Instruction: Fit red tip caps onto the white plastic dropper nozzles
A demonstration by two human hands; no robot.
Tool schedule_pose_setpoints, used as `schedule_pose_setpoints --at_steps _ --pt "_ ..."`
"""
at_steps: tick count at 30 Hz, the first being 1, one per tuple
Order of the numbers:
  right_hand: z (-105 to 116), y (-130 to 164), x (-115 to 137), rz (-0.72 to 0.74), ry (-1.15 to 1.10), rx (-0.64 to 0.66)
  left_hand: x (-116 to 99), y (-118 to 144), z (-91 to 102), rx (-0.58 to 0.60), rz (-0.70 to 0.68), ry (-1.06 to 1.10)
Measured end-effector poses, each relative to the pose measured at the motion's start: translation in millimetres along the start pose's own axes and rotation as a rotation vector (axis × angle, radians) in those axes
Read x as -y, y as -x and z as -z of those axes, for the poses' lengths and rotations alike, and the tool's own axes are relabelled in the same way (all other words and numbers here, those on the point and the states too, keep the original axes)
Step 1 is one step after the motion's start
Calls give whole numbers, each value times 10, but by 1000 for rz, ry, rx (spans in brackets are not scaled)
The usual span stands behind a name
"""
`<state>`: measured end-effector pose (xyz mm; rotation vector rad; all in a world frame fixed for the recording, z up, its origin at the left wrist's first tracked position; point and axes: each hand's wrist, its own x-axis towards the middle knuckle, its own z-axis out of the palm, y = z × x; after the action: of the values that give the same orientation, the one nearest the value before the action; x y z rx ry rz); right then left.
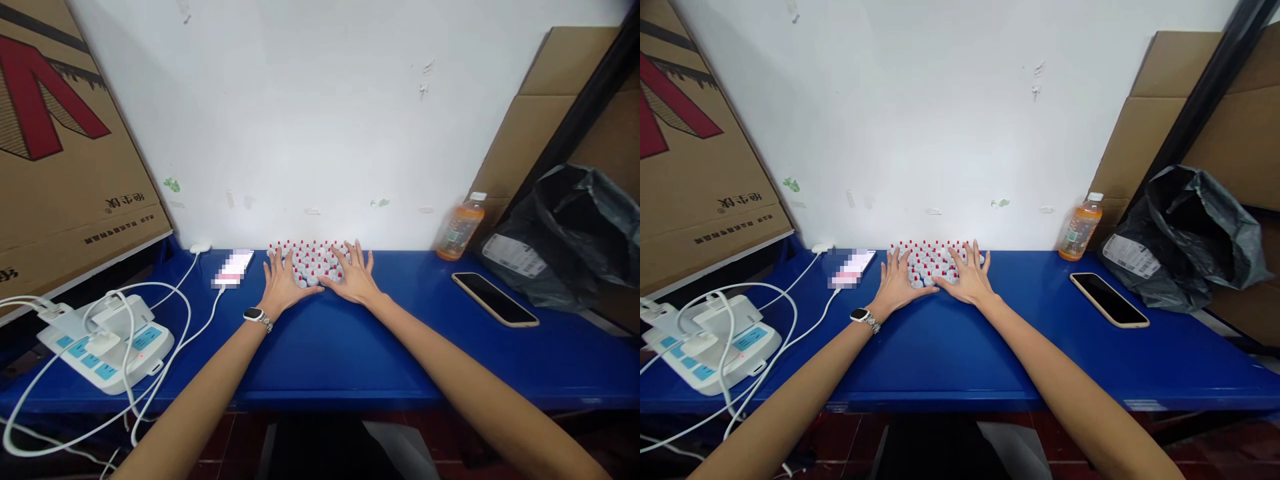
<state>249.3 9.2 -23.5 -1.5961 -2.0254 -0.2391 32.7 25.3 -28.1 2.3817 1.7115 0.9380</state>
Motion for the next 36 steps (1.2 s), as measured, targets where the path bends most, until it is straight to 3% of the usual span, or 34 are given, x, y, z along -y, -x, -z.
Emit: schedule_pose_setpoints --at_steps 4,11,17,23,26,31,36 --pt "171 154 27 51 -43 -77 -44 107 117 11 -182 -16" --pt "217 249 170 27 -175 -72 -84 94 296 19 -290 165" --pt "212 214 124 -160 -266 47 -195 101 364 -54 -378 221" --pt "230 204 87 -245 -212 165 -285 131 237 65 -443 290" --pt "275 219 124 -173 -207 165 -318 156 196 124 -438 296" --pt "357 316 250 65 -284 101 -406 221 209 157 -421 205" --pt "321 409 317 116 -528 156 -448 257 204 190 -467 -23"
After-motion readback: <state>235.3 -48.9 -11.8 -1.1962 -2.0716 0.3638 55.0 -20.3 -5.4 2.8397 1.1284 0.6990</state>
